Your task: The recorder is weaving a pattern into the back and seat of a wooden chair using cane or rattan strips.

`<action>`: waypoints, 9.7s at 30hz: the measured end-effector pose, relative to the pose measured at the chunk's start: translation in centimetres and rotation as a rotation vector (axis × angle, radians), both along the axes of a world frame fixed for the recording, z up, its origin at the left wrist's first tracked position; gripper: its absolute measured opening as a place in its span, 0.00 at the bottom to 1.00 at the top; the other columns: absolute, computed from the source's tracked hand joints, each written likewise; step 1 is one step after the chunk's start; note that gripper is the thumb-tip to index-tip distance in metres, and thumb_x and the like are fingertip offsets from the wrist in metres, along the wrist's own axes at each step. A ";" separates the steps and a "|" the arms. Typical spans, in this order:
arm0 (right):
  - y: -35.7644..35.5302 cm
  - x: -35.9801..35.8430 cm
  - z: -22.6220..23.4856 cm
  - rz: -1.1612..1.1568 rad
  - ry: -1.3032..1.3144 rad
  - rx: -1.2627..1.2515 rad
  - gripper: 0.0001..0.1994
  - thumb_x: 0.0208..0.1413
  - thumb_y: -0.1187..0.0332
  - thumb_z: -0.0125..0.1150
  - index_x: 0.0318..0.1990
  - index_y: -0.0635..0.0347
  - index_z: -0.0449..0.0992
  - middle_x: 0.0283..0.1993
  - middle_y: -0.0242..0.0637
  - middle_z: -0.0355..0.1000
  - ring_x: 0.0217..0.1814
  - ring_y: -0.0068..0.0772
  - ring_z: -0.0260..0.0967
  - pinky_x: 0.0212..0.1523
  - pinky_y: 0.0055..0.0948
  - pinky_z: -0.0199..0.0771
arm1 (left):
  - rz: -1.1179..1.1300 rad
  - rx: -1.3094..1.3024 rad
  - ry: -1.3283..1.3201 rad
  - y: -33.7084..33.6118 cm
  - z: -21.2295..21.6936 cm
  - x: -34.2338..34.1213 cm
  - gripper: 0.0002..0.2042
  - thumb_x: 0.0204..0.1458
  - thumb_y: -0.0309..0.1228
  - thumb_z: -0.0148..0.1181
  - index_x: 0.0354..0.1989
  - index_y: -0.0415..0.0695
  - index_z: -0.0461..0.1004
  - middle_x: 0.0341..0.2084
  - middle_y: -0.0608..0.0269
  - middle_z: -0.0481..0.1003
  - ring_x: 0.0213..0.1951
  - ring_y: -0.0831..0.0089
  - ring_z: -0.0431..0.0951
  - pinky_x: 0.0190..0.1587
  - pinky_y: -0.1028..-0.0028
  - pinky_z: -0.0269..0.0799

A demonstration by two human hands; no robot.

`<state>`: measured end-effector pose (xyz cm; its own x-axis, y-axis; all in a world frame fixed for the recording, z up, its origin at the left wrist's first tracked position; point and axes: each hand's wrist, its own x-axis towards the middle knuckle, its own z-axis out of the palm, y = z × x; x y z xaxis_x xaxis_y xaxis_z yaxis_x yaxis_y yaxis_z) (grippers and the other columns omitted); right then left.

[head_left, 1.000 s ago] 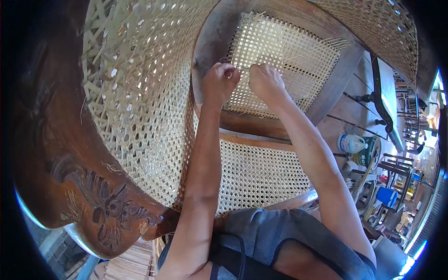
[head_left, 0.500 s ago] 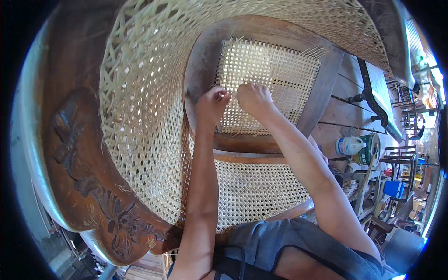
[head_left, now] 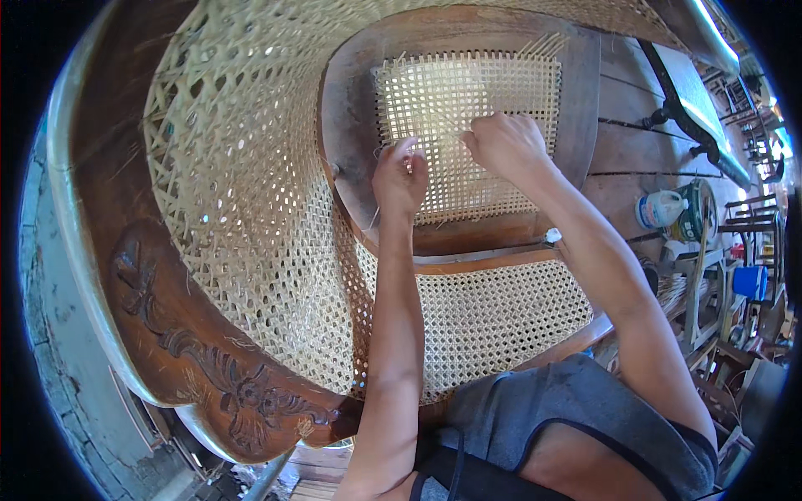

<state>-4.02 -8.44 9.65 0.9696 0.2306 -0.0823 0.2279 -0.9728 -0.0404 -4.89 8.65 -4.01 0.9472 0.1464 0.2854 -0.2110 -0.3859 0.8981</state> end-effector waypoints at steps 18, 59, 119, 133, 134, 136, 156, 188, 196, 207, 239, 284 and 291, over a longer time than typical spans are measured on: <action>2.6 1.9 -3.8 -0.039 0.135 0.187 0.16 0.59 0.61 0.52 0.31 0.64 0.79 0.34 0.47 0.79 0.39 0.48 0.78 0.43 0.46 0.77 | -0.029 -0.631 0.135 -0.2 -2.5 0.2 0.08 0.55 0.32 0.65 0.33 0.40 0.80 0.26 0.76 0.73 0.27 0.87 0.68 0.30 0.82 0.64; -0.9 1.6 -4.4 0.258 0.243 0.593 0.13 0.60 0.59 0.56 0.35 0.60 0.75 0.29 0.45 0.75 0.32 0.41 0.76 0.36 0.41 0.74 | 0.230 0.163 0.340 -1.2 0.1 -0.7 0.12 0.46 0.37 0.62 0.32 0.41 0.78 0.27 0.51 0.80 0.32 0.55 0.81 0.38 0.64 0.75; 5.0 2.5 -4.4 0.119 0.102 -0.061 0.09 0.54 0.78 0.52 0.36 0.66 0.80 0.40 0.53 0.77 0.44 0.52 0.77 0.44 0.44 0.79 | 0.239 0.022 0.212 1.0 -0.1 -0.3 0.14 0.48 0.43 0.67 0.33 0.46 0.83 0.30 0.59 0.80 0.34 0.66 0.81 0.38 0.70 0.73; 1.1 3.1 1.1 0.017 0.126 -0.260 0.14 0.61 0.61 0.52 0.33 0.56 0.82 0.37 0.44 0.79 0.40 0.44 0.78 0.44 0.47 0.74 | 0.187 0.149 0.153 -1.7 1.0 0.1 0.13 0.44 0.40 0.70 0.38 0.52 0.79 0.36 0.63 0.77 0.38 0.66 0.79 0.42 0.69 0.74; 0.1 2.8 1.8 0.005 0.124 -0.257 0.14 0.61 0.61 0.52 0.33 0.56 0.82 0.37 0.44 0.79 0.40 0.44 0.78 0.44 0.47 0.74 | 0.170 0.092 0.014 -2.7 1.3 0.6 0.12 0.45 0.38 0.70 0.37 0.51 0.79 0.35 0.62 0.77 0.38 0.65 0.78 0.43 0.69 0.74; -1.2 2.2 2.6 0.047 -0.033 -0.200 0.19 0.63 0.53 0.51 0.32 0.56 0.81 0.35 0.45 0.79 0.39 0.47 0.77 0.44 0.47 0.73 | 0.115 0.105 -0.039 -3.7 1.8 1.0 0.10 0.49 0.34 0.67 0.40 0.48 0.79 0.36 0.61 0.77 0.41 0.67 0.77 0.46 0.71 0.73; 1.9 3.0 -4.0 0.163 -0.070 -0.010 0.06 0.53 0.72 0.56 0.34 0.59 0.80 0.38 0.41 0.79 0.43 0.41 0.78 0.41 0.38 0.77 | 0.050 -0.430 -0.004 -3.0 -2.1 1.9 0.07 0.54 0.29 0.65 0.30 0.38 0.78 0.22 0.69 0.72 0.24 0.84 0.68 0.28 0.80 0.65; -2.0 5.9 -5.0 0.532 -0.034 0.600 0.09 0.60 0.65 0.55 0.31 0.62 0.70 0.27 0.44 0.72 0.31 0.47 0.74 0.32 0.44 0.72 | 0.265 0.052 -0.019 -5.9 -2.5 0.6 0.07 0.48 0.29 0.57 0.27 0.36 0.74 0.18 0.60 0.74 0.21 0.74 0.72 0.27 0.69 0.67; -7.0 9.1 -0.5 0.490 -0.127 0.006 0.06 0.59 0.67 0.53 0.42 0.53 0.68 0.25 0.47 0.72 0.28 0.51 0.74 0.28 0.46 0.71 | 0.311 0.161 -0.161 -4.6 -2.4 0.6 0.02 0.51 0.26 0.61 0.32 0.45 0.75 0.26 0.65 0.76 0.28 0.66 0.76 0.39 0.65 0.66; -9.0 5.5 3.8 0.345 -0.249 0.127 0.13 0.66 0.58 0.46 0.51 0.54 0.66 0.28 0.47 0.75 0.26 0.48 0.75 0.28 0.46 0.73 | 0.206 0.283 -0.496 -8.9 5.5 3.6 0.08 0.56 0.32 0.60 0.37 0.40 0.78 0.31 0.60 0.78 0.33 0.69 0.76 0.39 0.70 0.70; 2.3 4.6 -2.6 0.115 0.089 -0.029 0.09 0.49 0.74 0.52 0.33 0.66 0.79 0.38 0.54 0.77 0.44 0.55 0.76 0.46 0.48 0.75 | 0.136 -0.266 0.040 -2.8 -2.4 3.2 0.10 0.50 0.41 0.66 0.31 0.47 0.83 0.23 0.58 0.80 0.27 0.65 0.81 0.31 0.71 0.73; 1.7 5.4 -2.1 0.202 0.045 -0.132 0.07 0.53 0.65 0.62 0.35 0.55 0.83 0.36 0.34 0.80 0.45 0.35 0.78 0.40 0.36 0.76 | -0.030 -0.376 0.040 -5.8 0.6 3.4 0.08 0.55 0.29 0.64 0.31 0.38 0.73 0.21 0.69 0.72 0.26 0.84 0.68 0.30 0.80 0.66; -0.5 5.9 -1.9 0.101 0.017 0.022 0.08 0.53 0.69 0.55 0.33 0.60 0.80 0.39 0.45 0.79 0.45 0.43 0.78 0.46 0.41 0.75 | 0.088 -0.004 0.089 -6.2 2.7 3.1 0.08 0.51 0.30 0.65 0.34 0.38 0.79 0.28 0.55 0.80 0.32 0.67 0.81 0.36 0.71 0.74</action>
<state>1.90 -8.91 7.78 0.9399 0.3288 -0.0926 0.3237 -0.9439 -0.0660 -1.76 2.46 -1.33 0.9520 0.2315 0.2001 -0.0958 -0.3957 0.9134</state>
